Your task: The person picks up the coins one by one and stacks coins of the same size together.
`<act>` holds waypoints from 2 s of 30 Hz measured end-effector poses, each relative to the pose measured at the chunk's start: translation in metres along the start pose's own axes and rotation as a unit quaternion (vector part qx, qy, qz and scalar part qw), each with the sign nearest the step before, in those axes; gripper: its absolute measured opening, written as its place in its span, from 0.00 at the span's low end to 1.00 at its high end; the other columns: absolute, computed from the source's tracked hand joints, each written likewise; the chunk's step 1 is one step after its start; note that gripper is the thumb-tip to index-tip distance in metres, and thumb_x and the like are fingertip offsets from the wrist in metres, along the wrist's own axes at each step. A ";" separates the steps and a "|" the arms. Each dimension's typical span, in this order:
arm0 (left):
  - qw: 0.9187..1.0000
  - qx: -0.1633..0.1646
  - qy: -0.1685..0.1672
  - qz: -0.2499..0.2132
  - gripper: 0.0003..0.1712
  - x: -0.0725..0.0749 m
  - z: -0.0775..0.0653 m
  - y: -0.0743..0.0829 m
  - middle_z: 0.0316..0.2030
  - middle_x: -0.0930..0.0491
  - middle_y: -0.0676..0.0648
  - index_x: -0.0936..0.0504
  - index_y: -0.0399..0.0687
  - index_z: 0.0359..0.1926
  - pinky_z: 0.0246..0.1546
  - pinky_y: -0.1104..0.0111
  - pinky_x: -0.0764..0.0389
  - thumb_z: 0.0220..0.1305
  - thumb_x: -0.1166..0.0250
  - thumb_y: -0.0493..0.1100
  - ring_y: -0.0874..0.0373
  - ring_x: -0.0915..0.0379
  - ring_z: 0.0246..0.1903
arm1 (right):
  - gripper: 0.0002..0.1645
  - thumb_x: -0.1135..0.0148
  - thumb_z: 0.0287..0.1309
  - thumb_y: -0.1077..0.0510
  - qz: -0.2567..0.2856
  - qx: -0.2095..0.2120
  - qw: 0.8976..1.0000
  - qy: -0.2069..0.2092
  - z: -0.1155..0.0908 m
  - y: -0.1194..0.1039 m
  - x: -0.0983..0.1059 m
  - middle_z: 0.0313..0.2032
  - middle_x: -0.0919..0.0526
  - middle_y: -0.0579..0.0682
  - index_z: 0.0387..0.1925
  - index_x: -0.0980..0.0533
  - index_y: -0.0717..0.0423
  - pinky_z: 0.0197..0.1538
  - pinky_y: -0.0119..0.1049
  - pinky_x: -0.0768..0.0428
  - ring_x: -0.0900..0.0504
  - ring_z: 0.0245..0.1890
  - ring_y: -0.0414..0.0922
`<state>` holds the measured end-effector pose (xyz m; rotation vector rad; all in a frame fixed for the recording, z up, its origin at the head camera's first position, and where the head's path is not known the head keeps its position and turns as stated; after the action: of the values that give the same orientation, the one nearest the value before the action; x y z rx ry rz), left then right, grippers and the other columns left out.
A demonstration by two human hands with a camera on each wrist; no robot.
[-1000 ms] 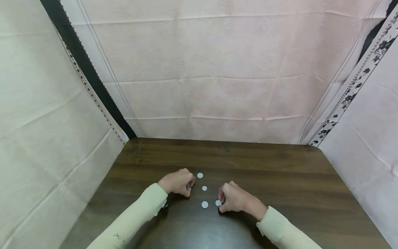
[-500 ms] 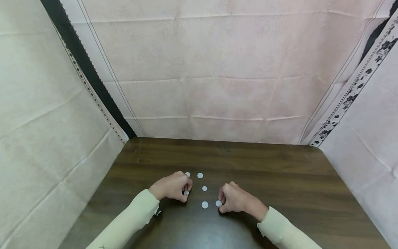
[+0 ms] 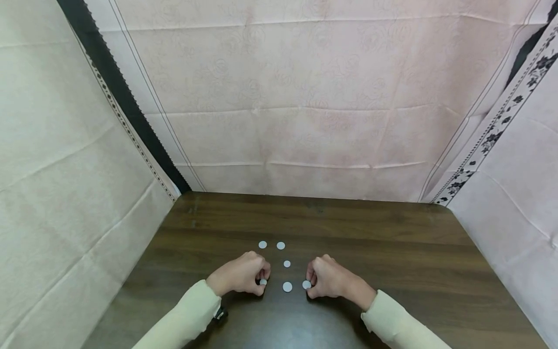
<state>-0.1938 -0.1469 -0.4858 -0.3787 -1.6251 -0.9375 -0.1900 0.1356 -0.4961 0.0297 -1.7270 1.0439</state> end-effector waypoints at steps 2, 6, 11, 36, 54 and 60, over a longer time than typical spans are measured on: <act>1.000 0.004 0.000 -0.003 0.09 -0.001 -0.001 0.001 0.23 0.21 0.58 0.18 0.50 0.27 0.29 0.81 0.27 0.50 0.24 0.37 0.75 0.33 0.25 | 0.11 0.20 0.47 0.61 0.000 0.000 1.000 0.000 0.000 0.000 0.000 0.24 0.17 0.38 0.27 0.18 0.53 0.30 0.27 0.21 0.22 0.24 0.29; 1.000 0.011 -0.001 -0.011 0.09 -0.003 -0.003 0.002 0.24 0.21 0.57 0.18 0.50 0.27 0.30 0.80 0.27 0.50 0.24 0.37 0.75 0.33 0.25 | 0.10 0.21 0.47 0.61 -0.004 0.003 1.000 0.003 0.001 0.000 -0.001 0.24 0.17 0.38 0.27 0.18 0.53 0.30 0.27 0.21 0.22 0.24 0.28; 1.000 0.011 -0.001 -0.007 0.09 -0.007 -0.005 0.002 0.23 0.22 0.58 0.18 0.51 0.27 0.30 0.81 0.28 0.49 0.24 0.37 0.75 0.32 0.26 | 0.10 0.20 0.47 0.61 -0.005 0.003 1.000 0.002 0.001 -0.001 -0.001 0.24 0.17 0.38 0.27 0.18 0.53 0.30 0.27 0.21 0.22 0.24 0.29; 1.000 0.007 0.028 -0.012 0.05 -0.007 -0.013 0.010 0.25 0.16 0.55 0.12 0.49 0.29 0.33 0.80 0.26 0.60 0.28 0.35 0.70 0.25 0.28 | 0.15 0.21 0.54 0.59 -0.078 0.032 0.995 -0.053 0.033 -0.012 0.031 0.35 0.11 0.51 0.40 0.15 0.62 0.39 0.30 0.16 0.16 0.35 0.37; 0.999 0.021 0.026 -0.004 0.03 -0.010 -0.011 0.010 0.26 0.16 0.56 0.12 0.50 0.30 0.34 0.80 0.26 0.60 0.26 0.38 0.69 0.24 0.29 | 0.14 0.23 0.55 0.63 -0.113 0.087 0.986 -0.085 0.079 -0.013 0.016 0.33 0.12 0.50 0.42 0.16 0.63 0.37 0.27 0.19 0.19 0.30 0.34; 0.999 0.020 0.033 -0.004 0.02 -0.009 -0.016 0.009 0.27 0.15 0.55 0.11 0.49 0.32 0.34 0.82 0.25 0.61 0.26 0.38 0.69 0.22 0.30 | 0.07 0.24 0.56 0.64 -0.115 0.082 0.985 -0.098 0.090 -0.016 0.012 0.25 0.17 0.44 0.36 0.16 0.60 0.31 0.26 0.22 0.25 0.23 0.31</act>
<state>-0.1744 -0.1505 -0.4904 -0.3106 -1.5838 -0.9128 -0.2559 0.0727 -0.4808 0.4410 -1.7595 1.0334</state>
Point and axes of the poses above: each hand's wrist, its own z-axis towards the middle knuckle, its own x-axis out of the back of the hand, y = z × x, the point moved 1 cm from there along z, towards the middle knuckle
